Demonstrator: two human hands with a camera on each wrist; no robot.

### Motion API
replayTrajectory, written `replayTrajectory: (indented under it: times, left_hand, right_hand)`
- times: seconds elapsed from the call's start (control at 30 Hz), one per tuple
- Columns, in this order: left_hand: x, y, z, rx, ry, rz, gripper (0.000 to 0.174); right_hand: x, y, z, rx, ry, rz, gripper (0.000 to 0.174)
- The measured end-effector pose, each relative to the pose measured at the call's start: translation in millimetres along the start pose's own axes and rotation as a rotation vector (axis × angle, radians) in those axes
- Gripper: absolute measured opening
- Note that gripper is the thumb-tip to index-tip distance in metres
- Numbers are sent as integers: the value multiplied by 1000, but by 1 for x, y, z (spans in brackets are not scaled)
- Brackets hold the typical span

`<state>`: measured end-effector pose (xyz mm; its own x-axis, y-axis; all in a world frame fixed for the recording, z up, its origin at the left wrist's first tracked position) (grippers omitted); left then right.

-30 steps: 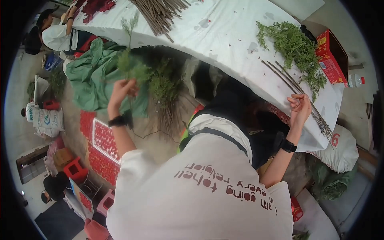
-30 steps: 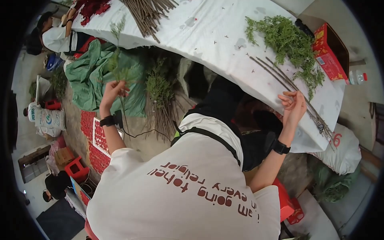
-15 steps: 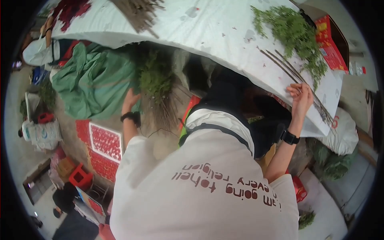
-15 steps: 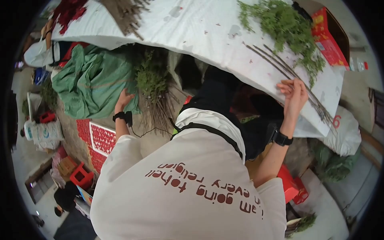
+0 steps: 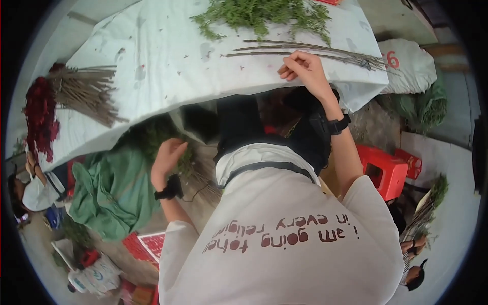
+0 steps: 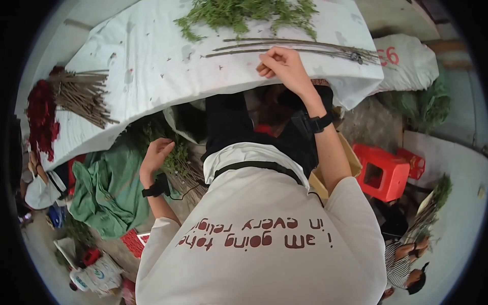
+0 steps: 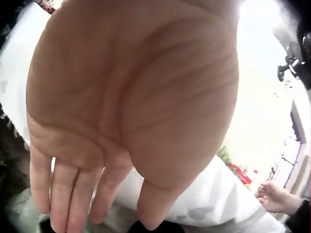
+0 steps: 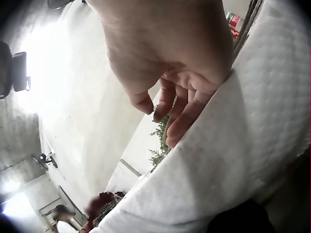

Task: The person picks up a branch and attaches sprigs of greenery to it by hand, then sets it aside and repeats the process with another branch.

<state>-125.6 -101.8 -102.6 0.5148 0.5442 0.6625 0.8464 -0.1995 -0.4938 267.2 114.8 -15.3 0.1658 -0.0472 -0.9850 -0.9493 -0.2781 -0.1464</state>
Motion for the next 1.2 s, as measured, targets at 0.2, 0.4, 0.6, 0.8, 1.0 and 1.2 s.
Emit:
replayTrajectory:
  times: [0.2,0.4,0.6,0.8,1.0,1.2]
  left_hand:
    - [114,10,-11,-75,315,-80,30]
    - [217,36,-7,-173,516,-416,23]
    - [309,78,42,63,889,-70,23]
    - [340,119,86,306,1122,229,14]
    - [342,121,86,326,1041,362,10]
    - [332,109,94,88,895,104,6]
  right_hand:
    - [-6,-8,-20,-33,-24,39,16]
    - [-10,-51,-27,148,-32,133,13]
    - [3,-93,-28,409,-57,135,12]
    - [17,-110,-63,468,-10,163,12]
    - [43,-126,-99,540,44,238,13]
    - [50,-131,-103,544,102,334,14]
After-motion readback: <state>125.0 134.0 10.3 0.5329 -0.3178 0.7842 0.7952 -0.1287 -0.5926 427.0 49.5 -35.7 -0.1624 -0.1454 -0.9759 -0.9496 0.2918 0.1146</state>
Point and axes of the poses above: each hand's wrist, its own z-axis towards the middle knuckle, its own y-axis out of the palm, x = y × z, the point moved 4 cm from there along z, towards the middle knuckle, and after that the axes turned 6 degrees about x, right-handed, at the moved point
